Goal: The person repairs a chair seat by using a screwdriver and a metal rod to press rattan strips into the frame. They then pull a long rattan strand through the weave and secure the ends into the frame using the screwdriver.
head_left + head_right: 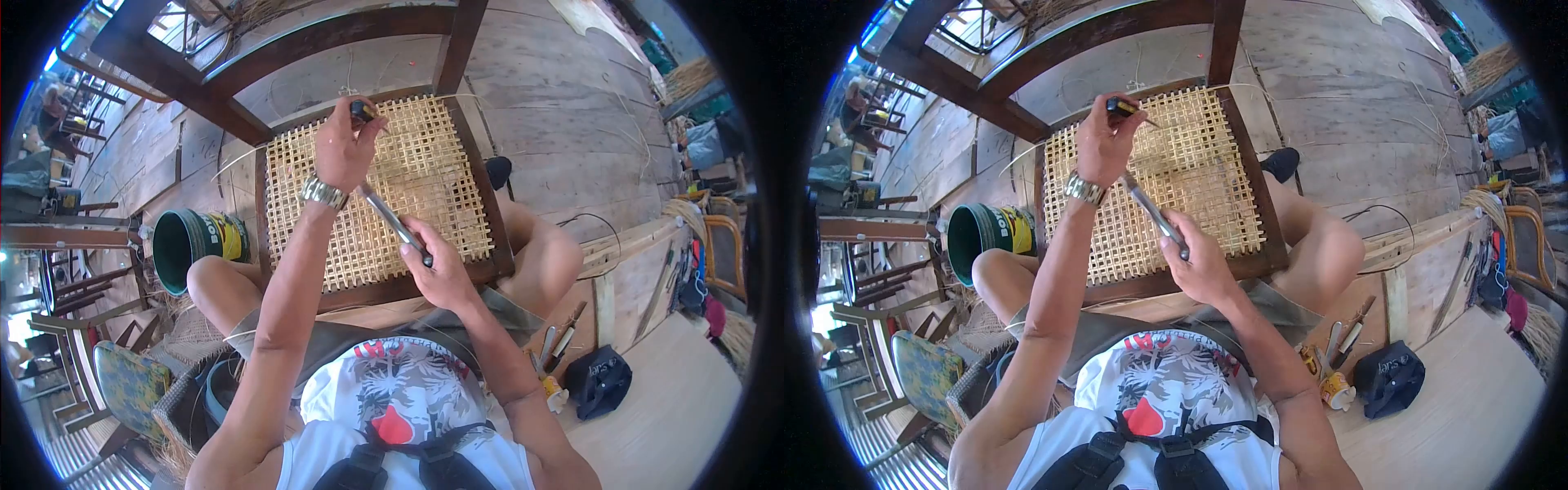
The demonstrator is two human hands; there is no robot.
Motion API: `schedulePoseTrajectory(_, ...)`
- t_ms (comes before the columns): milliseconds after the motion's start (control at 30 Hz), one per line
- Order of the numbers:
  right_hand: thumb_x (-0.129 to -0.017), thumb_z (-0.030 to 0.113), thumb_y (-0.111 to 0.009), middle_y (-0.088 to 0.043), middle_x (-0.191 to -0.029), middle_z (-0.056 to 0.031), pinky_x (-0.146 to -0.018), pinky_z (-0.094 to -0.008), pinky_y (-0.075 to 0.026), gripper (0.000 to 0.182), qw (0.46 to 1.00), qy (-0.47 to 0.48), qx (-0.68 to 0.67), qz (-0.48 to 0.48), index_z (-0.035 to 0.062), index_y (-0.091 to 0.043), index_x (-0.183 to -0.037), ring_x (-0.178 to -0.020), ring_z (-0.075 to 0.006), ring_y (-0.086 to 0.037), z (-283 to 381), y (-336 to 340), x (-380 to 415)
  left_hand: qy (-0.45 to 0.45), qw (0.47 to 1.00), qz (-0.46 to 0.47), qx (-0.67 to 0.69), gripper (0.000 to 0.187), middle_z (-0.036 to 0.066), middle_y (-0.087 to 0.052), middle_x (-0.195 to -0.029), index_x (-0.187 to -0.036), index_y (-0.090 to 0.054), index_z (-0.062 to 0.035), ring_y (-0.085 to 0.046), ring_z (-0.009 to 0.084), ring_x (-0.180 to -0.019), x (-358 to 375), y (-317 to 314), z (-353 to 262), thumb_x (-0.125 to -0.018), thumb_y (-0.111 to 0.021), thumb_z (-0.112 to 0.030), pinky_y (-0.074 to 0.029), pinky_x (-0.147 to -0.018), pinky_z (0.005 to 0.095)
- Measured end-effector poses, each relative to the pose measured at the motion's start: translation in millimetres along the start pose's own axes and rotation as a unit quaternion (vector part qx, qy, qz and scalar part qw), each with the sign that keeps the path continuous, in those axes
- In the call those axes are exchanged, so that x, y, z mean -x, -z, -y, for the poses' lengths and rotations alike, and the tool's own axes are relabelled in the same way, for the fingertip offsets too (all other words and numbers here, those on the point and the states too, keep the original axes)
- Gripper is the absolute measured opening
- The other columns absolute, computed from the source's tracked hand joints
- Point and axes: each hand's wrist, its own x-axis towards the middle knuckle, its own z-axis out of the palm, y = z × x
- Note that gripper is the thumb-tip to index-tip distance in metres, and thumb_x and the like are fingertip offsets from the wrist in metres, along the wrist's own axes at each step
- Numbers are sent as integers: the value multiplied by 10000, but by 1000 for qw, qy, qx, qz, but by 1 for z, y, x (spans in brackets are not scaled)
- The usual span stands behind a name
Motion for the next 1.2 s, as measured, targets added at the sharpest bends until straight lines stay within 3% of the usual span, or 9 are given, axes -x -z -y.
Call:
schedulePoseTrajectory(400, -1042, 134, -602, -604, -893, -39, -660, -289, -468, 406, 996, 32, 79, 41, 1, -538, -1419, -739, -107, -539, 2, 12, -29, 26, 1000, 7, -13, 278, 92, -759, -880, -1100, -631, -70, -754, 206, -781, -7, -6, 12, -911, -809, -170, -567, -685, 332)
schedulePoseTrajectory(467, -1020, 142, -594, -702, -949, -168, -688, -389, -547, 413, 986, 24, 96, -137, -3, -542, -1403, -740, -253, -688, -13, 2, -37, 22, 1000, -11, -4, 278, 92, -759, -879, -1098, -630, -71, -752, 206, -775, -9, -5, 10, -912, -810, -173, -567, -682, 332)
schedulePoseTrajectory(567, -1017, 138, -594, -706, -968, -183, -695, -397, -552, 433, 976, 104, 114, -155, -8, -535, -1420, -767, -276, -708, -8, -3, -30, 26, 999, -44, 12, 294, 93, -756, -870, -1092, -628, -72, -740, 202, -746, -13, -2, 13, -906, -823, -189, -564, -667, 336)
schedulePoseTrajectory(600, -1013, 146, -604, -710, -983, -190, -710, -411, -553, 457, 992, 41, 90, -79, -9, -525, -1435, -778, -303, -711, 7, 2, -26, 39, 998, -36, -15, 304, 95, -753, -866, -1095, -628, -72, -737, 201, -738, -15, -3, 16, -899, -830, -189, -562, -663, 336)
schedulePoseTrajectory(767, -1028, 131, -608, -686, -963, -158, -707, -343, -517, 443, 987, 110, 112, 30, -9, -532, -1442, -772, -207, -654, -6, 8, -46, 28, 999, -11, -31, 322, 92, -748, -870, -1109, -627, -72, -732, 203, -732, -20, -14, 25, -887, -836, -177, -559, -660, 335)
schedulePoseTrajectory(833, -1028, 134, -608, -686, -954, -165, -685, -333, -515, 443, 974, 102, 120, -161, -6, -532, -1440, -761, -207, -657, -8, -5, -60, 18, 1000, -15, -20, 314, 92, -747, -869, -1102, -628, -70, -730, 206, -731, -19, -14, 21, -889, -833, -174, -558, -658, 338)
schedulePoseTrajectory(967, -1035, 127, -592, -658, -868, -123, -641, -354, -503, 386, 996, 13, 83, -42, -10, -557, -1394, -703, -182, -624, 16, -2, -44, 25, 999, -29, -20, 295, 101, -741, -858, -1089, -626, -66, -728, 222, -733, -24, -8, 17, -894, -824, -164, -556, -656, 349)
schedulePoseTrajectory(1133, -1034, 136, -599, -641, -816, -93, -606, -338, -485, 372, 989, 118, 82, 25, 0, -578, -1380, -660, -154, -600, 1, 1, -61, 27, 998, -12, -54, 301, 111, -739, -842, -1089, -624, -67, -732, 242, -736, -31, -17, 30, -896, -824, -183, -559, -660, 359)
schedulePoseTrajectory(1200, -1037, 140, -604, -626, -838, -86, -623, -321, -481, 371, 991, 22, 70, -114, 4, -581, -1382, -680, -126, -576, -1, -2, -67, 22, 998, -11, -56, 304, 113, -740, -838, -1086, -624, -66, -733, 247, -736, -32, -18, 29, -895, -825, -191, -560, -661, 362)
